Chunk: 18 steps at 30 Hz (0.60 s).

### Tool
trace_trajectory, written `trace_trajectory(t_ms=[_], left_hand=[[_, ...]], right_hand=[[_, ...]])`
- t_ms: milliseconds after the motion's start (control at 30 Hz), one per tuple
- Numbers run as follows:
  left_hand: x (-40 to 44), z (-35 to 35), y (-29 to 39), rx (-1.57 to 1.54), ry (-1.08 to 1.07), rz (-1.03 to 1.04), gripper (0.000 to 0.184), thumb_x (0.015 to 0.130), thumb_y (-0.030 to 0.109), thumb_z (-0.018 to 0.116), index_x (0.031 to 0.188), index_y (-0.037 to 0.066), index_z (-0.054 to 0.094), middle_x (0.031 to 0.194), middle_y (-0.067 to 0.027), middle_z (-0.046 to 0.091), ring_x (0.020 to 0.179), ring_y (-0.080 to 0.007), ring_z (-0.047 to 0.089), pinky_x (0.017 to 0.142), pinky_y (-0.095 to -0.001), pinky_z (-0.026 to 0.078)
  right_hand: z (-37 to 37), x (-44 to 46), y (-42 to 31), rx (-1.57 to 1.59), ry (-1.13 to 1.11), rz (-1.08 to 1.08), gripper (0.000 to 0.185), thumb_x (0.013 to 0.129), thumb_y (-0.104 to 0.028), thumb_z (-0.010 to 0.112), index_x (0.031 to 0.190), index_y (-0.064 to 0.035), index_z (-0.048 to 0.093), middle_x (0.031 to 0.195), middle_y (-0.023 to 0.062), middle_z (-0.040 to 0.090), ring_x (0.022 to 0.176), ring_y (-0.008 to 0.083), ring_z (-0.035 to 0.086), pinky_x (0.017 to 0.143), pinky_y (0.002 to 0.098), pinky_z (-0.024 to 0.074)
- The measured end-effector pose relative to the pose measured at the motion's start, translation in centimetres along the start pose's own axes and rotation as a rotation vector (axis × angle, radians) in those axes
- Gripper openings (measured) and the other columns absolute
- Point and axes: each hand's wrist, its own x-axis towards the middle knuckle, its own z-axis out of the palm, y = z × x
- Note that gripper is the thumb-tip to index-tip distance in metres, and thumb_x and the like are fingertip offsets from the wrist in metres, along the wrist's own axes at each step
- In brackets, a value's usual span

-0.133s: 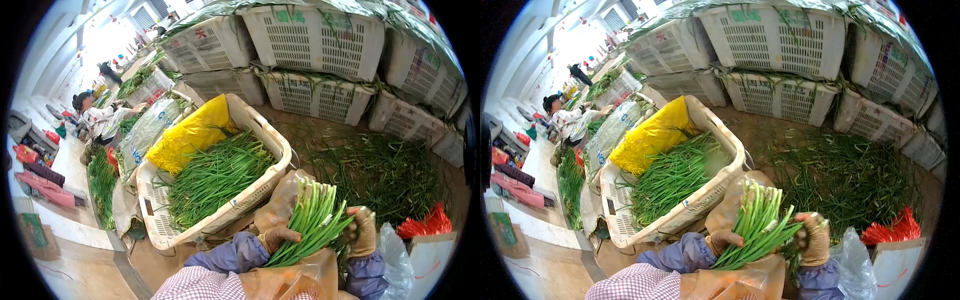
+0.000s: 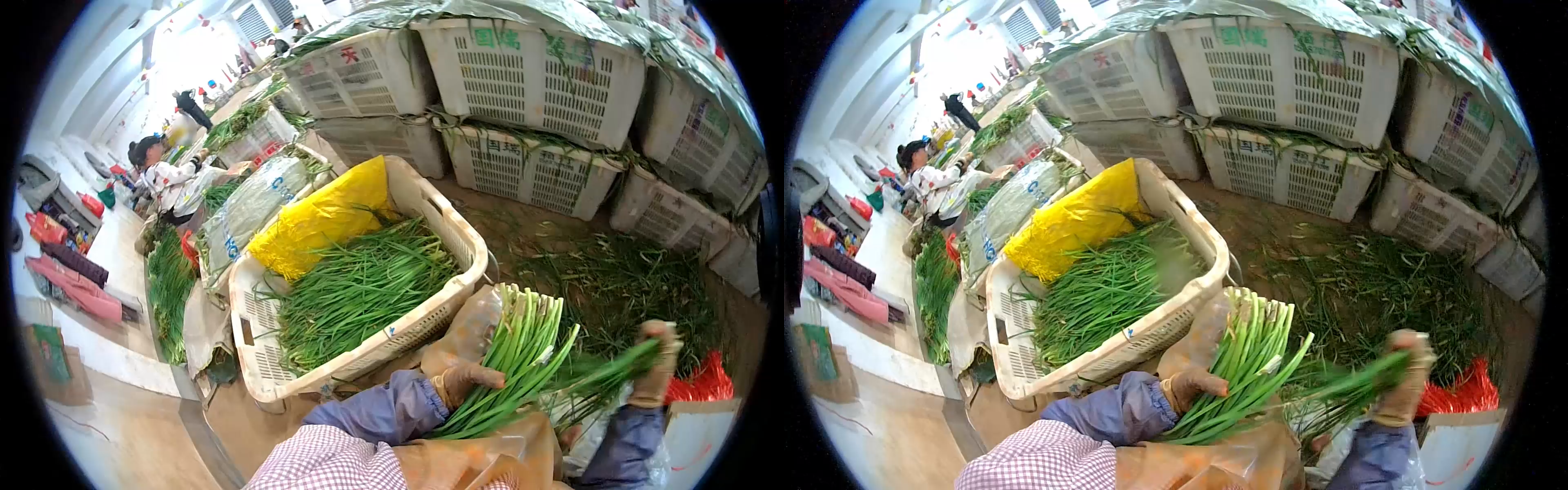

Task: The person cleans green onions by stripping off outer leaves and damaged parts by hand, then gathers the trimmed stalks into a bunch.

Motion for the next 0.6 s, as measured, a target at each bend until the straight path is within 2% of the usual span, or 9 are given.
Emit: trace_trajectory(t_ms=[33,100,133,200,367,433,500,567,600], left_hand=[[0.5,0.0,0.6,-0.003,0.012,0.013,0.068,0.069,0.006,0.066,0.132,0.003,0.041,0.126,-0.0138,0.052,0.112,-0.0249,0.053,0.1,-0.0378,0.039],[0.4,0.8,0.8,-0.015,0.031,0.031,0.069,0.068,0.004,0.066,0.132,0.003,0.041,0.128,-0.0137,0.051,0.112,-0.0235,0.052,0.1,-0.0355,0.038],[0.3,1.7,0.6,-0.008,0.021,0.055,0.07,0.068,0.003,0.066,0.133,0.003,0.04,0.128,-0.0136,0.051,0.112,-0.0233,0.053,0.1,-0.0352,0.039],[1.0,3.5,0.5,0.028,-0.091,0.123,0.06,0.073,0.007,0.065,0.129,0.003,0.043,0.112,-0.0152,0.059,0.096,-0.0231,0.062,0.082,-0.0311,0.052],[2.4,3.7,0.4,0.068,-0.142,0.081,0.068,0.072,0.006,0.067,0.134,0.005,0.038,0.118,-0.0126,0.057,0.1,-0.0192,0.06,0.085,-0.0285,0.05],[2.5,3.5,0.3,0.217,-0.109,0.166,0.068,0.073,0.009,0.068,0.134,0.005,0.038,0.117,-0.0097,0.057,0.099,-0.0158,0.059,0.084,-0.0265,0.049],[1.5,4.8,1.3,0.255,-0.098,0.164,0.069,0.073,0.01,0.07,0.134,0.006,0.039,0.115,-0.0081,0.058,0.099,-0.0156,0.057,0.085,-0.0282,0.047],[0.6,5.2,2.4,0.251,-0.016,0.097,0.081,0.067,0.005,0.071,0.138,0.006,0.032,0.132,-0.0079,0.045,0.122,-0.0214,0.042,0.105,-0.034,0.029],[-0.2,5.5,3.8,0.792,0.123,0.461,0.08,0.066,0.005,0.072,0.137,0.005,0.033,0.129,-0.0088,0.048,0.12,-0.0234,0.043,0.106,-0.0346,0.029]], right_hand=[[-2.2,1.8,-0.9,0.269,0.152,-0.01,0.021,0.09,-0.03,0.053,0.084,-0.0102,0.06,0.075,-0.0009,0.051,0.066,0.006,0.047,0.056,0.0187,0.0377],[-6.1,3.5,-3.9,-0.017,0.218,-0.277,0.025,0.092,-0.029,0.048,0.095,-0.0069,0.059,0.077,0.0016,0.052,0.07,0.0087,0.049,0.06,0.0237,0.042],[-7.1,3.6,-4.3,-0.097,0.101,-0.37,0.027,0.093,-0.029,0.046,0.098,-0.006,0.058,0.077,0.0021,0.052,0.067,0.009,0.049,0.06,0.024,0.042],[-4.6,2.8,-4.7,-0.316,0.005,-0.386,0.033,0.094,-0.033,0.043,0.103,-0.0041,0.056,0.07,0.0025,0.052,0.056,0.0092,0.048,0.056,0.0252,0.042],[7.7,-4.6,-1.9,-0.225,-0.372,0.389,0.059,0.071,-0.036,0.077,0.114,-0.002,0.056,0.054,-0.0083,0.045,0.038,0.0025,0.035,0.035,0.0193,0.0276],[8.8,-5.6,0.6,-0.013,-0.304,0.415,0.032,0.074,-0.02,0.074,0.096,-0.0023,0.061,0.057,-0.0047,0.047,0.04,0.0049,0.038,0.036,0.0222,0.0288],[8.9,-5.3,0.8,0.0,-0.3,0.411,0.019,0.075,-0.016,0.071,0.085,-0.0036,0.06,0.058,-0.0027,0.049,0.04,0.0063,0.039,0.036,0.0236,0.0291],[8.8,-4.7,0.7,-0.029,-0.284,0.431,0.012,0.076,-0.013,0.067,0.078,-0.0047,0.059,0.059,-0.0018,0.05,0.041,0.0069,0.039,0.036,0.0239,0.0289],[8.2,-3.6,2.2,-0.111,-0.34,0.285,0.008,0.075,-0.01,0.065,0.074,-0.0046,0.06,0.058,-0.0004,0.051,0.043,0.0082,0.043,0.038,0.0242,0.0323]])
